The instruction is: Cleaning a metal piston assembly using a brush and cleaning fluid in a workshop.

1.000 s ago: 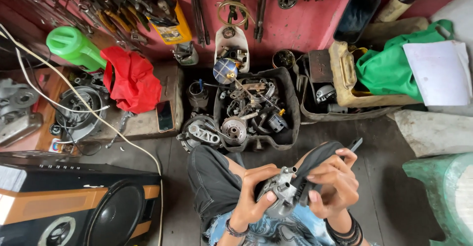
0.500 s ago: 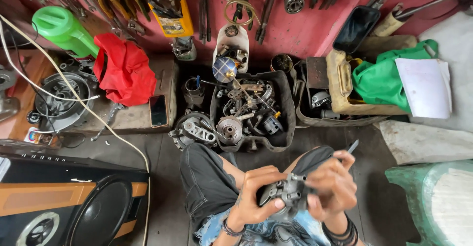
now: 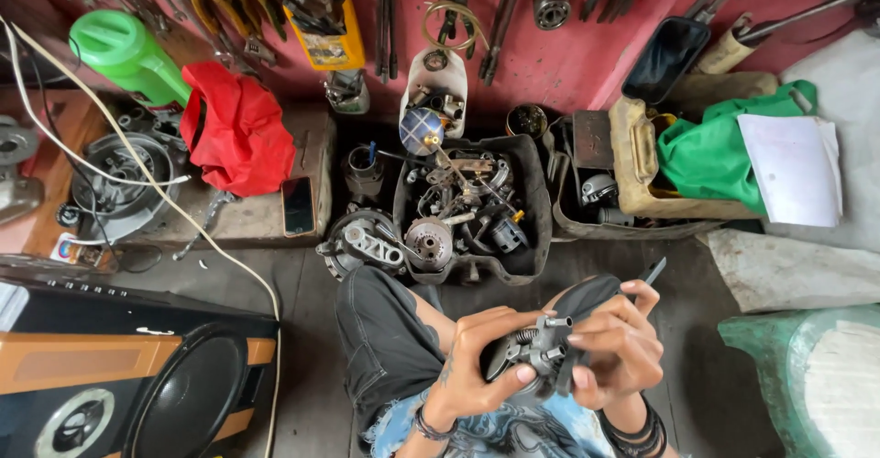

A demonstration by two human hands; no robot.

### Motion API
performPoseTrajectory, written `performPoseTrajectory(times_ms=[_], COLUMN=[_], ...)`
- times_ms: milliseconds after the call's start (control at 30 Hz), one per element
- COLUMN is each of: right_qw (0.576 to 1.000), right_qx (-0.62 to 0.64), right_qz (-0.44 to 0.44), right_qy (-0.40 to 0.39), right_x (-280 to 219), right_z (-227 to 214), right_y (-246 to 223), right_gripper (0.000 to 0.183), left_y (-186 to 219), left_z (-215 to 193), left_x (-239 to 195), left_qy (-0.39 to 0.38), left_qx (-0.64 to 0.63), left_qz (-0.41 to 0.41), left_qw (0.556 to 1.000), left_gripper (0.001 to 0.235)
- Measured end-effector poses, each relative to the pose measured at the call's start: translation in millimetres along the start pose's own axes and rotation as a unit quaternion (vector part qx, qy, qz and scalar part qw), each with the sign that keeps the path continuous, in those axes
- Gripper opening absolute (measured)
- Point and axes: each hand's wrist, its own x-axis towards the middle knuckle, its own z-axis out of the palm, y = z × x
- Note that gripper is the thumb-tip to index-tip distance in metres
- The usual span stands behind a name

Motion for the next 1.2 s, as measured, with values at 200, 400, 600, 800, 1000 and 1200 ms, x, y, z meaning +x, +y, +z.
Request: performPoseTrajectory(times_ms=[200,400,600,800,1000,1200], right_qw=[0.999,0.997,0.995,0.996,0.996,0.997], right_qx=[0.007,0.030,0.046,0.032,0.044,0.027], right_qz=[0.023,0.036,0.027,0.059,0.021,0.053], right_qy=[0.027,0.057,0.085,0.066,0.072,0.055], right_x=[2.1,-15.1,-16.1,-14.9,-20.0,-3.4], right_z=[-6.6,-11.2,-11.7,-13.3,-13.7,-7.4], right_y=[10.1,-2.2,11.2,3.5,-2.2,9.6], right_gripper=[0.026,0.030,0.033,0.029,0.031,0.031], left_y=[2.2,3.8,0.7,2.8,4.9,0.0], left_z=[7.0,15.9,19.5,22.6,21.5,13.3], left_x=[0.3,4.8,4.7,8.3,7.2,0.0], left_qy=[-0.033,-0.051,-0.089,-0.080,-0.055,-0.066], left_qx=[-0.029,0.006,0.023,0.021,0.039,-0.014], left_qz=[-0.019,-0.025,-0.027,-0.038,-0.029,0.003], left_qw=[0.999,0.998,0.995,0.996,0.997,0.998], left_gripper=[0.055,0.052,0.054,0.056,0.054,0.058])
